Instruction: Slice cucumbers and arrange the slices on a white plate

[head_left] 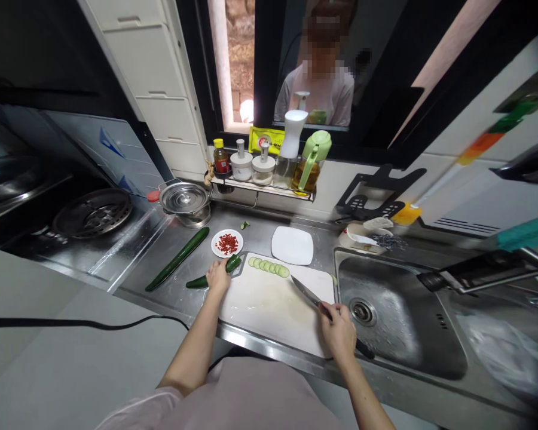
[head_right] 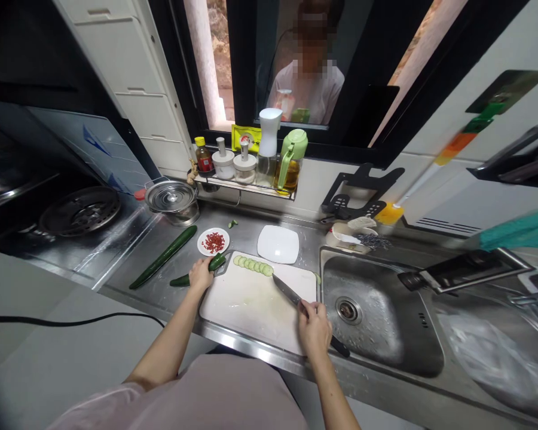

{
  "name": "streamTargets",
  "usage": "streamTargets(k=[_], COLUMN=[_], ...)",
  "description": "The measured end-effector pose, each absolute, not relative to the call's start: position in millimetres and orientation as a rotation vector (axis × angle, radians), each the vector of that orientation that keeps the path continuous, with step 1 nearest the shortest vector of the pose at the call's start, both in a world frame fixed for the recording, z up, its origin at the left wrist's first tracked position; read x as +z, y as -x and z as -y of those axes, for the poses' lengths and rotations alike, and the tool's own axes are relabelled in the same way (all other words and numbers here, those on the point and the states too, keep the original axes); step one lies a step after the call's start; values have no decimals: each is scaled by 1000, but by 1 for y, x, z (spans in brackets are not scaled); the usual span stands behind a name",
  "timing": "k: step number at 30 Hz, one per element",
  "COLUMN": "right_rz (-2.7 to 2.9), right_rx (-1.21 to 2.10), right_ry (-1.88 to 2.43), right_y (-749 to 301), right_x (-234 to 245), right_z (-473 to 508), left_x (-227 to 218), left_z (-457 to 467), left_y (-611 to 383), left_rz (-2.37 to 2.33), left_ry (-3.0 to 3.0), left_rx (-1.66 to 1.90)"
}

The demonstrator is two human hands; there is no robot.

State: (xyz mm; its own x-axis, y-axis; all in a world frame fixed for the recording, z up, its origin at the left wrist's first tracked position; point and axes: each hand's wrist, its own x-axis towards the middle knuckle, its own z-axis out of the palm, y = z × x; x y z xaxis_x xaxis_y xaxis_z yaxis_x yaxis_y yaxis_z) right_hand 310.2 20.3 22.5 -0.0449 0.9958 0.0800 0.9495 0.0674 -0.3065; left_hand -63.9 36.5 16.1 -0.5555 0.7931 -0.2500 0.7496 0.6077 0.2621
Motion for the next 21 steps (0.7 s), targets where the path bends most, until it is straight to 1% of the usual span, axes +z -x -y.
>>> streamTargets(k=[11,16,18,21], right_rz=[2015,1987,1983,1963], right_rx=[290,276,272,286], right_ry=[2003,2035,2052,2072], right_y=[-307,-310,-311,-312], right_x=[33,35,34,31], right_z=[-15,-10,-8,-5], left_x=[15,22,25,24], left_z=[-29,-24,-23,-28], left_y=[47,21,2,-32], left_rz=[-2574,-2652,-2545,-2253], left_ry=[-1263,-1378,-1511,-1703], left_rx=[267,471,533,516])
